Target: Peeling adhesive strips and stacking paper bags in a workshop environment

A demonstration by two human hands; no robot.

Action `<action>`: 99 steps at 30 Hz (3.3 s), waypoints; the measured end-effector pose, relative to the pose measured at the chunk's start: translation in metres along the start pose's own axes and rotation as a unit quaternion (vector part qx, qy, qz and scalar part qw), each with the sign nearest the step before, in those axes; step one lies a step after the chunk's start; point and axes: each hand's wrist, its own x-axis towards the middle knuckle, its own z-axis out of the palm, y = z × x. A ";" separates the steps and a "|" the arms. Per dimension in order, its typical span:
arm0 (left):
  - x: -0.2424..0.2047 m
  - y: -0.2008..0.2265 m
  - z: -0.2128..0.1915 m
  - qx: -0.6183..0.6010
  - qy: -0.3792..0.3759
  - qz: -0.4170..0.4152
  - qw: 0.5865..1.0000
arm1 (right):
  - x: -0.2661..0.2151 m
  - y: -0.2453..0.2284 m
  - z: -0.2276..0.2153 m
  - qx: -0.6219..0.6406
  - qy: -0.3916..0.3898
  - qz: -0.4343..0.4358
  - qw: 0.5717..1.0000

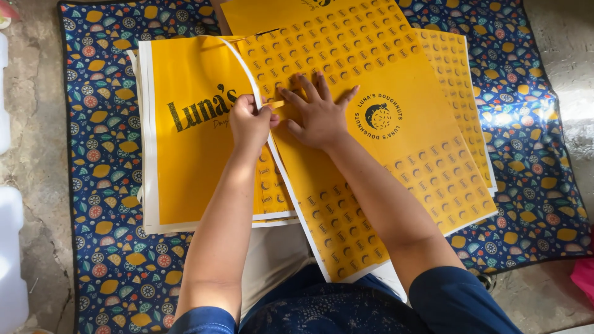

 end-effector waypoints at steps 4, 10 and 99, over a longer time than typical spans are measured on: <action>-0.001 0.002 -0.011 -0.043 -0.012 -0.023 0.999 | 0.006 0.010 0.012 0.018 0.009 -0.003 1.000; -0.038 0.013 -0.025 -0.188 -0.024 -0.045 0.981 | 0.016 0.015 0.016 0.081 0.009 0.043 0.996; -0.134 0.045 -0.116 0.027 -0.211 -0.116 0.970 | -0.150 0.222 -0.060 0.583 0.367 0.163 0.706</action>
